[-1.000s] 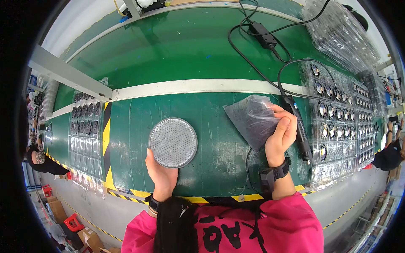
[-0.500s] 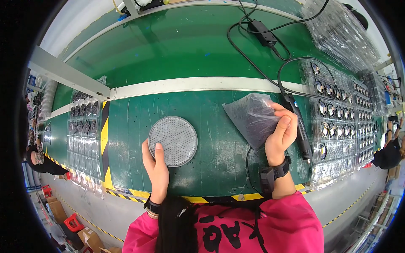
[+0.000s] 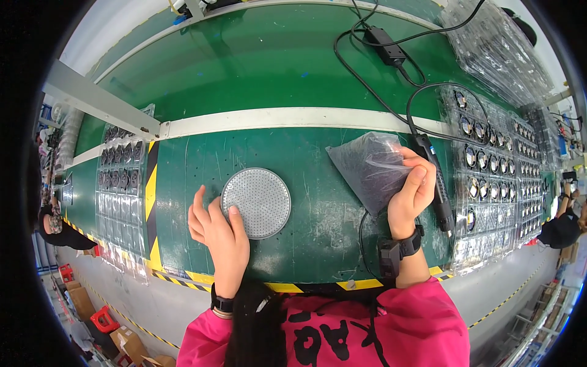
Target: The person uses a heat gun on smart watch cases, moves them into a tray, and pours screws from a bag into a dish. They then place smart watch internals into the cases and arrange the assembled watches back into the tray.
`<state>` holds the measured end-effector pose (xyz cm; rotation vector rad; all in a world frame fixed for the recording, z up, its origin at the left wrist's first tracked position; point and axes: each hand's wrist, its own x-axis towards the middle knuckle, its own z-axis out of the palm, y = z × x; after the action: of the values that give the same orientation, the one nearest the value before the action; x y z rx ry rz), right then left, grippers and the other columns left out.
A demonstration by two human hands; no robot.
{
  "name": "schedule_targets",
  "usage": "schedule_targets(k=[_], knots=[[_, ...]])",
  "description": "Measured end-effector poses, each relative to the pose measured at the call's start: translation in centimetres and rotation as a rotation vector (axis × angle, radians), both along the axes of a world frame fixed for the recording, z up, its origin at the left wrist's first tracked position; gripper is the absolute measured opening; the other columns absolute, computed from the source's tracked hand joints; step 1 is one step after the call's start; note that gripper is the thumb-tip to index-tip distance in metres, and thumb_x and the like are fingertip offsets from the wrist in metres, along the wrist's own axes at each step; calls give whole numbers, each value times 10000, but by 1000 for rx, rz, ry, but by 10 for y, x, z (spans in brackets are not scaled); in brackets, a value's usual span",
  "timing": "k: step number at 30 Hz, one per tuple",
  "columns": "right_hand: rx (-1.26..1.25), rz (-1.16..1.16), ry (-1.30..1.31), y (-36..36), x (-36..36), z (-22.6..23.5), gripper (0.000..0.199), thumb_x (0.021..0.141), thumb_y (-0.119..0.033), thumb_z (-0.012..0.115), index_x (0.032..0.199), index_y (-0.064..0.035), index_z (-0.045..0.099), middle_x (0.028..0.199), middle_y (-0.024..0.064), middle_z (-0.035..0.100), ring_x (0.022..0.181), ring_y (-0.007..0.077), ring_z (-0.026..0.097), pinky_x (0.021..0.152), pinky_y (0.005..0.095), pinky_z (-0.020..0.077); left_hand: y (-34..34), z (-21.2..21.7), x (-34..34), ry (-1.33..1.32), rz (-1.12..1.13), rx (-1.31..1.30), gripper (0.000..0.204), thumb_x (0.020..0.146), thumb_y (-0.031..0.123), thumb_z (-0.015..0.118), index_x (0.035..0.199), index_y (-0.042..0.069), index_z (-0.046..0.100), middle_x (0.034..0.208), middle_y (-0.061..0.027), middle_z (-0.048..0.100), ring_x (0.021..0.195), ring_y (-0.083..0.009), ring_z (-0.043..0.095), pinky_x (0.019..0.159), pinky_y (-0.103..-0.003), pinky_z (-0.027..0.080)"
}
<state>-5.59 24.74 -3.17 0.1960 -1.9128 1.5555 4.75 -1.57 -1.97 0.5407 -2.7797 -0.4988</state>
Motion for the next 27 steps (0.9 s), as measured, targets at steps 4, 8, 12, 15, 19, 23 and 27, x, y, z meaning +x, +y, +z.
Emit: schedule_targets(k=[4,8,12,15,19,23,27], knots=[[-1,4,4,1,-1,-1,275,1036,-208,363,928,-9,518,1037,152,630,939,181,559,905,309,421,1,-3,1,15,0,-53,370,874,155,537,1192,-30,499,1419,-208,326,1277,-407,269,1043,-543,159],[-6,7,-1,1,-1,0,272,1036,-204,364,926,-9,517,1035,152,630,937,182,558,904,310,421,-1,-1,4,22,-52,-24,410,863,166,555,1235,9,488,1428,-207,319,1288,-407,269,1049,-547,155],[-12,7,-2,1,-1,-1,268,1034,-202,366,924,-8,516,1032,153,628,938,184,558,903,312,422,2,10,5,40,-189,15,523,820,235,630,1279,45,467,1454,-196,302,1327,-406,254,1070,-550,146],[-9,7,-2,1,-1,-1,268,1034,-201,366,924,-8,516,1031,153,626,940,187,558,904,313,422,3,16,3,14,-293,61,683,754,297,722,1324,60,430,1477,-178,287,1355,-402,243,1089,-544,144],[-7,19,-2,2,1,1,271,1034,-203,365,922,-9,517,1034,154,623,940,190,557,901,315,422,-3,21,-5,-31,-367,107,938,600,384,828,1365,69,386,1495,-181,269,1364,-397,257,1103,-547,141],[-22,52,7,3,0,-2,272,1033,-208,367,931,-7,518,1051,160,619,958,199,558,908,322,421,-5,21,-10,-73,-458,136,1049,522,374,873,1385,73,358,1493,-188,270,1353,-395,280,1108,-534,168],[-51,64,11,-1,-3,-2,259,1027,-209,386,1003,8,524,1085,172,616,1039,227,561,957,346,413,-6,16,-14,-63,-478,185,1047,503,309,887,1377,70,364,1487,-201,271,1339,-404,286,1090,-522,232]])
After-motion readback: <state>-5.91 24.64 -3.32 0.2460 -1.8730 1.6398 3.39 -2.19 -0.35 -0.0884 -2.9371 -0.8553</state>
